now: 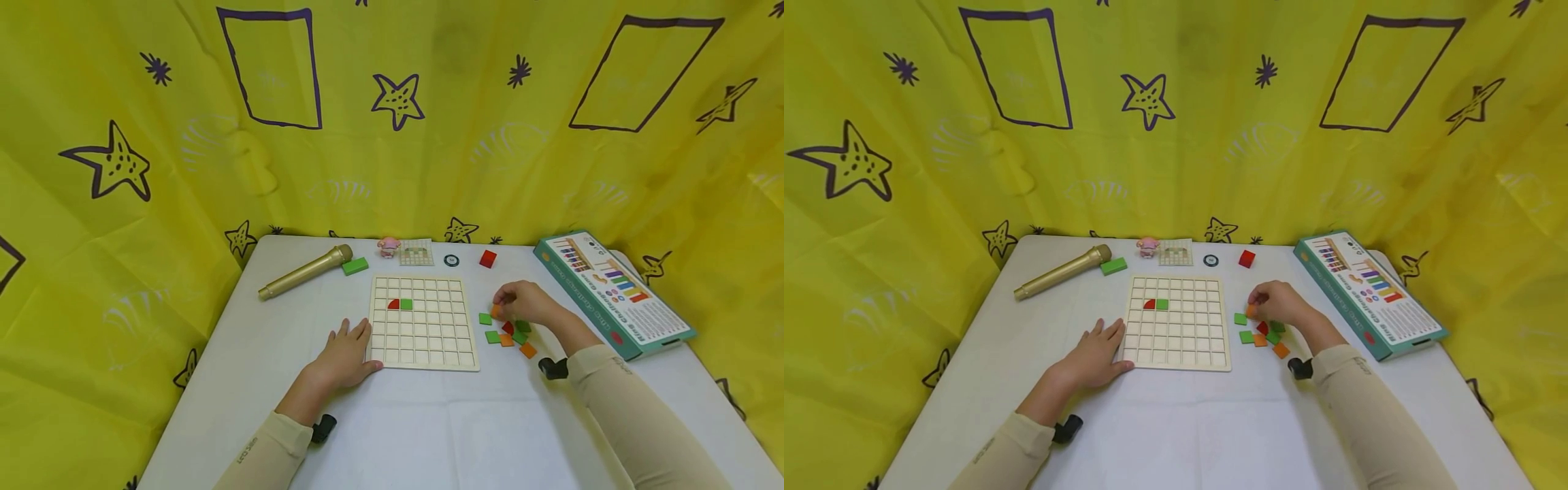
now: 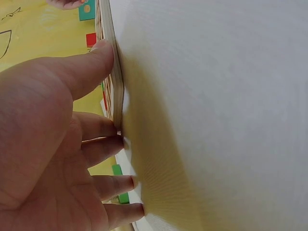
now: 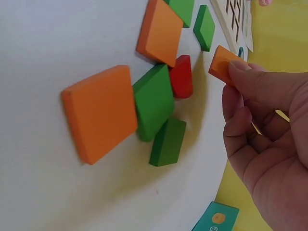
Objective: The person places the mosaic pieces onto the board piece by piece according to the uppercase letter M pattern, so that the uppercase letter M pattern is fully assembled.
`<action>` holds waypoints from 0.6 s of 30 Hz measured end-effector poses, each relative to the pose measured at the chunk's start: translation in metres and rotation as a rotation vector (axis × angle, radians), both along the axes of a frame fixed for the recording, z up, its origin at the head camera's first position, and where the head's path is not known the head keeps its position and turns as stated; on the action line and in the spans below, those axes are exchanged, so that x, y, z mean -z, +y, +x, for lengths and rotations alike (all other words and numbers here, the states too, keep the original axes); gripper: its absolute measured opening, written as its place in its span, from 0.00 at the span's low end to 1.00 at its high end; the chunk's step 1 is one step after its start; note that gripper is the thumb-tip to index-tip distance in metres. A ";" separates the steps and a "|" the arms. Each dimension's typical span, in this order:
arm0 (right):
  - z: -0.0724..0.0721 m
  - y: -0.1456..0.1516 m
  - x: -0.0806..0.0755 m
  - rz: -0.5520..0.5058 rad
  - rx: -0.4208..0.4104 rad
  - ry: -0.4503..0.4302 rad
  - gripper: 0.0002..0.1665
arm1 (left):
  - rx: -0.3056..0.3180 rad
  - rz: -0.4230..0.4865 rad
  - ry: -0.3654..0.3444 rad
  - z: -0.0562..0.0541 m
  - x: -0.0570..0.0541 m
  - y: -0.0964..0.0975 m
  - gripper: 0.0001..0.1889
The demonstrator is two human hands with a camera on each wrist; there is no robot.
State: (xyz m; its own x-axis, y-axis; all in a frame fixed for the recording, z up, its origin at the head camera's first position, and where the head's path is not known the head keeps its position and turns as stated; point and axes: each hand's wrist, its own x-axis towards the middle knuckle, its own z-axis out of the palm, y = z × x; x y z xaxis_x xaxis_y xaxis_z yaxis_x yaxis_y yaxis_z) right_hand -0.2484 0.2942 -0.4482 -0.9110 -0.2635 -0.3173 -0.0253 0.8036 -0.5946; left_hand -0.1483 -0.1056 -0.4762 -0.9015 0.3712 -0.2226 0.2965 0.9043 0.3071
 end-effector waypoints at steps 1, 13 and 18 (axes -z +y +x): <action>-0.001 -0.001 -0.001 0.000 0.004 0.003 0.09 | 0.000 -0.001 0.000 0.000 0.000 0.000 0.46; -0.012 -0.017 -0.008 -0.030 -0.002 0.025 0.10 | 0.006 -0.006 0.001 0.000 -0.001 0.000 0.46; -0.017 -0.025 -0.009 -0.042 -0.024 0.031 0.10 | -0.002 -0.004 -0.006 0.000 -0.001 0.000 0.46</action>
State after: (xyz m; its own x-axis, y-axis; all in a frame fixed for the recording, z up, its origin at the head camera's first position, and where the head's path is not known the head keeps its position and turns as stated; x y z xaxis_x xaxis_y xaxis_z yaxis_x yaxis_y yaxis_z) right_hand -0.2649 0.2688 -0.4387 -0.9132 -0.2984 -0.2775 -0.0633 0.7767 -0.6267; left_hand -0.1480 -0.1052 -0.4750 -0.9007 0.3688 -0.2295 0.2931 0.9059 0.3056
